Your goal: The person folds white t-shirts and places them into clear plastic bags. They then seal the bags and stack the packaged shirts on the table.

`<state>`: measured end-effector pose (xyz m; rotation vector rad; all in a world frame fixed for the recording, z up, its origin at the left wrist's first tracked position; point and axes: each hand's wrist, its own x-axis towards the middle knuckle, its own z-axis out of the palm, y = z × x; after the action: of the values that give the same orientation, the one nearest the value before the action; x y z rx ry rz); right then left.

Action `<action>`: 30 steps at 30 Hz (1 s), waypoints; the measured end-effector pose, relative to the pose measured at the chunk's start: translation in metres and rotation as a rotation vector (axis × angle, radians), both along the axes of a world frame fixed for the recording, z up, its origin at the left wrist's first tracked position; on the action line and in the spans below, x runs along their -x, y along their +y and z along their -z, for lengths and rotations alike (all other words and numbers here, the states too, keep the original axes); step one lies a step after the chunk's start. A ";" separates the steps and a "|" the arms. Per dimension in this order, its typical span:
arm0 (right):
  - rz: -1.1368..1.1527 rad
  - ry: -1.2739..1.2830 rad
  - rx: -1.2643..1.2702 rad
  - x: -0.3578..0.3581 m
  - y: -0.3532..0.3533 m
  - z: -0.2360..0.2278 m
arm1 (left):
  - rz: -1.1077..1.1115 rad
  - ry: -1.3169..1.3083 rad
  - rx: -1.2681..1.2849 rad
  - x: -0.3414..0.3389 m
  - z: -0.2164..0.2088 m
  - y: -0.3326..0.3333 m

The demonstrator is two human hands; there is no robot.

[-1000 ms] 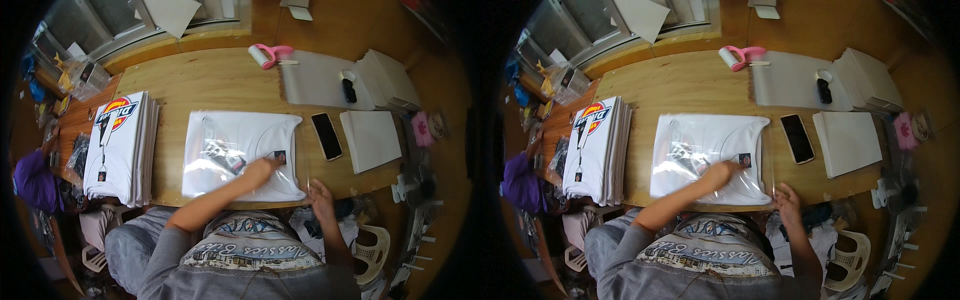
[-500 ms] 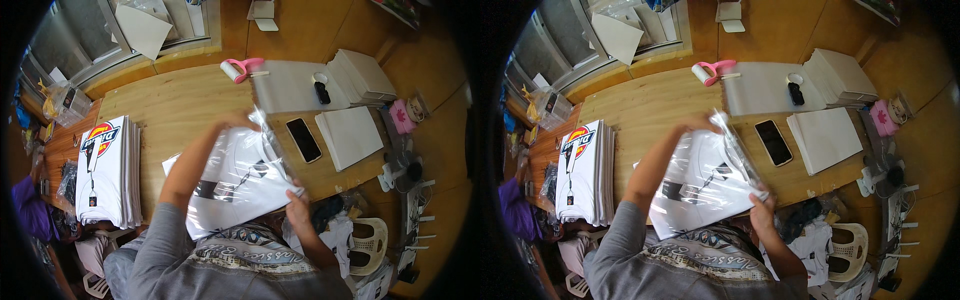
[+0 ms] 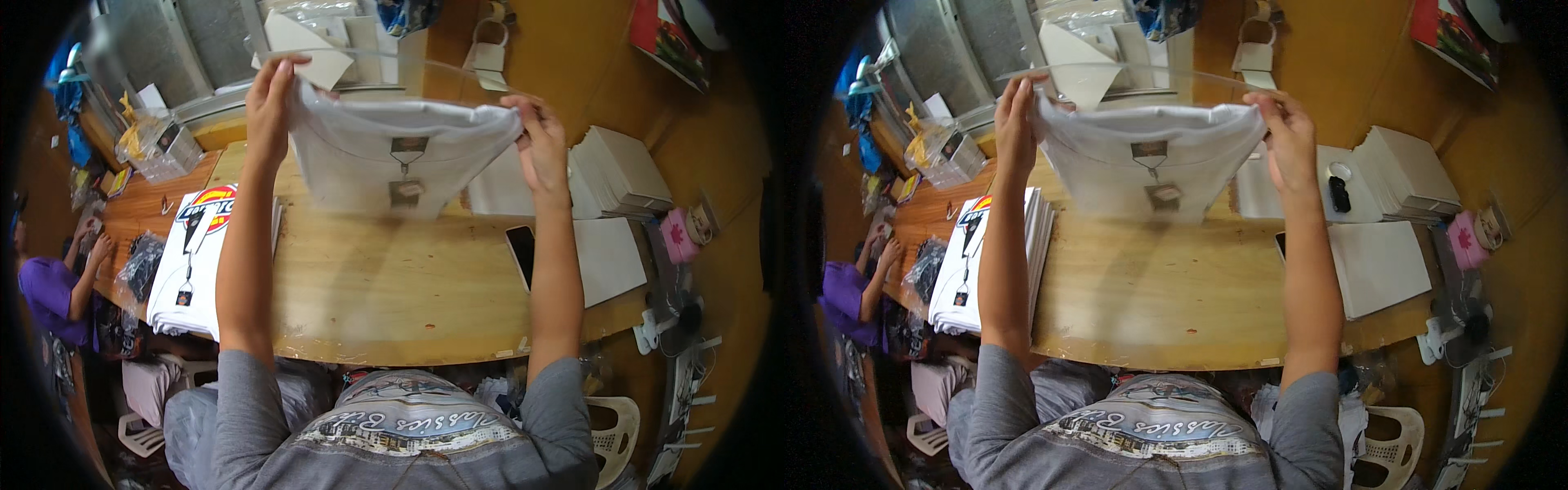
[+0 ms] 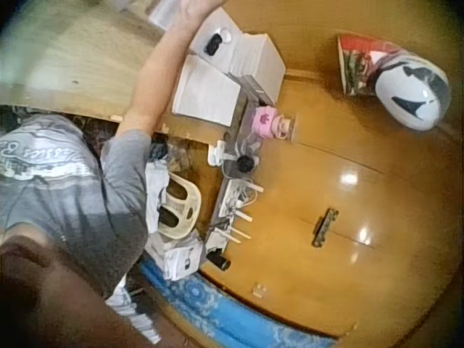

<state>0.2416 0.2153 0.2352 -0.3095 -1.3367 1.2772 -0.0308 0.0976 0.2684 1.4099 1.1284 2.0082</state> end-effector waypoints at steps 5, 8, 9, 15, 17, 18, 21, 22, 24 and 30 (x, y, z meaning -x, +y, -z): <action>-0.080 -0.453 -0.080 -0.041 -0.029 0.102 | 0.070 0.235 0.304 -0.003 0.114 -0.070; -0.262 -0.877 0.093 -0.074 -0.056 0.171 | 0.035 0.714 0.324 -0.001 0.220 -0.115; -0.192 -0.908 0.072 -0.079 -0.064 0.185 | -0.003 0.640 0.440 -0.007 0.233 -0.130; -0.060 -0.739 0.164 0.006 -0.117 0.205 | -0.082 -0.087 1.132 -0.051 0.236 -0.147; -0.248 -0.754 0.085 0.053 -0.143 0.212 | -0.045 -0.074 1.099 -0.047 0.249 -0.142; -0.335 -0.780 0.084 0.072 -0.152 0.223 | -0.053 -0.083 1.089 -0.046 0.252 -0.139; -0.413 -0.959 -0.059 0.103 -0.171 0.232 | -0.052 -0.106 1.074 -0.040 0.251 -0.140; -0.409 -1.035 -0.133 0.108 -0.174 0.233 | -0.050 -0.115 1.070 -0.039 0.249 -0.143; -0.350 -0.990 -0.205 0.109 -0.179 0.239 | -0.039 -0.108 1.084 -0.039 0.246 -0.145; -0.309 -1.009 -0.293 0.108 -0.188 0.240 | -0.065 0.019 1.096 -0.039 0.259 -0.148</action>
<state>0.1340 0.0269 -0.0050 -0.5977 -2.4774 1.1715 0.0078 -0.0501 0.0099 0.7858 1.8586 1.0218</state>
